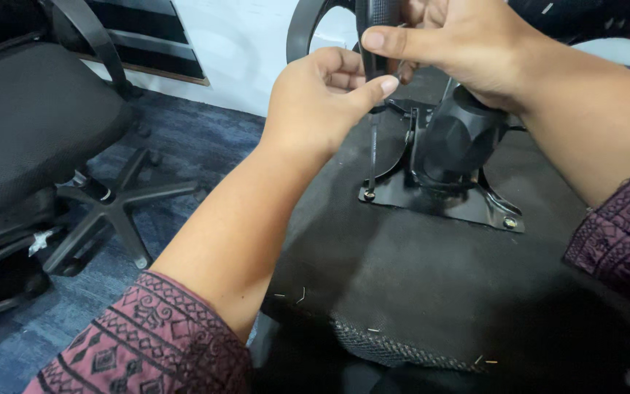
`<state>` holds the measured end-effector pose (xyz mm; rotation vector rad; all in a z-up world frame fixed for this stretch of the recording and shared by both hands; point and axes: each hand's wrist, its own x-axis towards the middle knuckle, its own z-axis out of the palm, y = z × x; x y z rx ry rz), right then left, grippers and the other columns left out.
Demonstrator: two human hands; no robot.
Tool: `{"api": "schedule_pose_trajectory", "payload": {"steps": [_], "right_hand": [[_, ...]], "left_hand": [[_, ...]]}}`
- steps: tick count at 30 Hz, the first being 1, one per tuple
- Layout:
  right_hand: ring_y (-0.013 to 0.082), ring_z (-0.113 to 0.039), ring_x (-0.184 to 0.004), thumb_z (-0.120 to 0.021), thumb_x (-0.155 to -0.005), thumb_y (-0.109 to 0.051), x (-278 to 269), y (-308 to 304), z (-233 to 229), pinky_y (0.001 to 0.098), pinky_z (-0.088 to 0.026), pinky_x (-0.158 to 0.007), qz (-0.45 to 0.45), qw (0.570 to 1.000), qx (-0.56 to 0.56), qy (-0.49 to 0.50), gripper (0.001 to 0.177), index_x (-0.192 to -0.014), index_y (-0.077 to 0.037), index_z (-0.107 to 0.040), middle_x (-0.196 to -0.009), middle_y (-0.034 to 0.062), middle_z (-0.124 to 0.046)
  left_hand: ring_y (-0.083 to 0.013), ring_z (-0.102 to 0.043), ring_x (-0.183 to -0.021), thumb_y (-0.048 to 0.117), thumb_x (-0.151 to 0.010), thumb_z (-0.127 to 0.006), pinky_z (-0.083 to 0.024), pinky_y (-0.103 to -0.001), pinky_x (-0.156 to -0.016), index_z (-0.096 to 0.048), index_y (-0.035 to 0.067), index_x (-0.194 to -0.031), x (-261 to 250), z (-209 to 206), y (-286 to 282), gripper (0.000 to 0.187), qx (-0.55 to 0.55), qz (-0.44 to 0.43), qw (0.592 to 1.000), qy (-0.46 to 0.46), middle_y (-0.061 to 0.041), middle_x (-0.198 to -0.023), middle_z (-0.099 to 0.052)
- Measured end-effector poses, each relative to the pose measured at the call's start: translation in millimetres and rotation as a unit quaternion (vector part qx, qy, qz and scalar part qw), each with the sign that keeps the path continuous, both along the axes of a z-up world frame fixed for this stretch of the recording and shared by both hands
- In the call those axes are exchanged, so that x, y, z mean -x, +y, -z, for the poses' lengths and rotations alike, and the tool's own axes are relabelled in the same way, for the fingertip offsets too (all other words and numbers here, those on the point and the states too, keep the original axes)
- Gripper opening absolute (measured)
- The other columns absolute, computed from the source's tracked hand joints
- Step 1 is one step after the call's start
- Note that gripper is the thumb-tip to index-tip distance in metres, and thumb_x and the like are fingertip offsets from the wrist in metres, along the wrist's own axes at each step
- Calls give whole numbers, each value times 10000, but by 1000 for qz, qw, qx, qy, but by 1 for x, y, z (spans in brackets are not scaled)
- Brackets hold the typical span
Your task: The person aligns a black office chair base onto the underside of an overturned chair seat and secures it by tightening four screws with a screwdriver. The person uses both hands to hold the base steady while turning the screwdriver.
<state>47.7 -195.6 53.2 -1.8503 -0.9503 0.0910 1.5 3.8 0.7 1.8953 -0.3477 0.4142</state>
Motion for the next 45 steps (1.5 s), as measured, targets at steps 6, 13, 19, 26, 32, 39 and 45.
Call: {"api": "schedule_pose_trajectory", "payload": {"steps": [6, 13, 19, 26, 32, 39, 45], "right_hand": [[156, -679, -962, -690, -991, -160, 6, -1, -2, 311, -561, -785, 12, 998, -57, 22, 236, -1193, -54, -629, -1084, 35, -660], [162, -663, -957, -699, -1001, -122, 4, -5, 2, 327, -559, -837, 2, 997, -70, 21, 237, -1204, -25, -622, -1059, 57, -653], [133, -647, -1012, -692, -961, -106, -1, -8, 2, 309, -543, -822, -18, 995, -86, 44, 365, -1301, -41, -576, -1158, 46, -627], [116, -643, -1016, -718, -951, -157, 2, -3, 1, 277, -529, -793, -8, 998, -49, 24, 411, -1327, -63, -579, -1174, 27, -655], [125, -649, -970, -725, -989, -184, 12, 6, -4, 285, -545, -831, -49, 998, -6, 26, 386, -1314, -38, -576, -1117, 41, -663], [150, -660, -955, -778, -898, -226, 27, 20, -7, 332, -545, -886, -20, 996, 86, -30, 505, -1319, -44, -565, -1078, 44, -652], [120, -666, -1105, -714, -956, -238, 30, 16, -13, 314, -531, -1021, -63, 997, 22, 27, 464, -1350, -15, -614, -1192, 35, -703]], "left_hand": [[-92, -729, -793, 252, -803, -838, -580, -244, -720, -654, 17, -1117, -3, -1, 9, 433, 39, 46, 998, -1, -51, -887, -786], [-88, -723, -845, 260, -840, -831, -576, -245, -764, -667, 34, -1122, -3, -5, 13, 396, 36, 97, 994, -17, -27, -920, -763], [-82, -723, -786, 278, -777, -895, -582, -224, -728, -674, 53, -977, -6, -11, 5, 373, -17, 79, 995, -54, -10, -843, -750], [-50, -620, -708, 245, -810, -878, -523, -211, -639, -674, 56, -928, -6, -13, 13, 302, 11, 126, 992, -22, 22, -787, -664], [-57, -644, -762, 223, -815, -851, -547, -216, -720, -608, 60, -889, 6, -11, 17, 302, 20, 117, 993, -18, 17, -806, -652], [-63, -659, -761, 227, -733, -871, -561, -216, -719, -629, 92, -900, 18, -15, 22, 324, 3, 87, 996, 18, 25, -813, -676], [-53, -576, -715, 227, -743, -908, -503, -216, -662, -640, 92, -898, 22, -15, 27, 338, 35, 109, 992, 47, 45, -781, -602]]}}
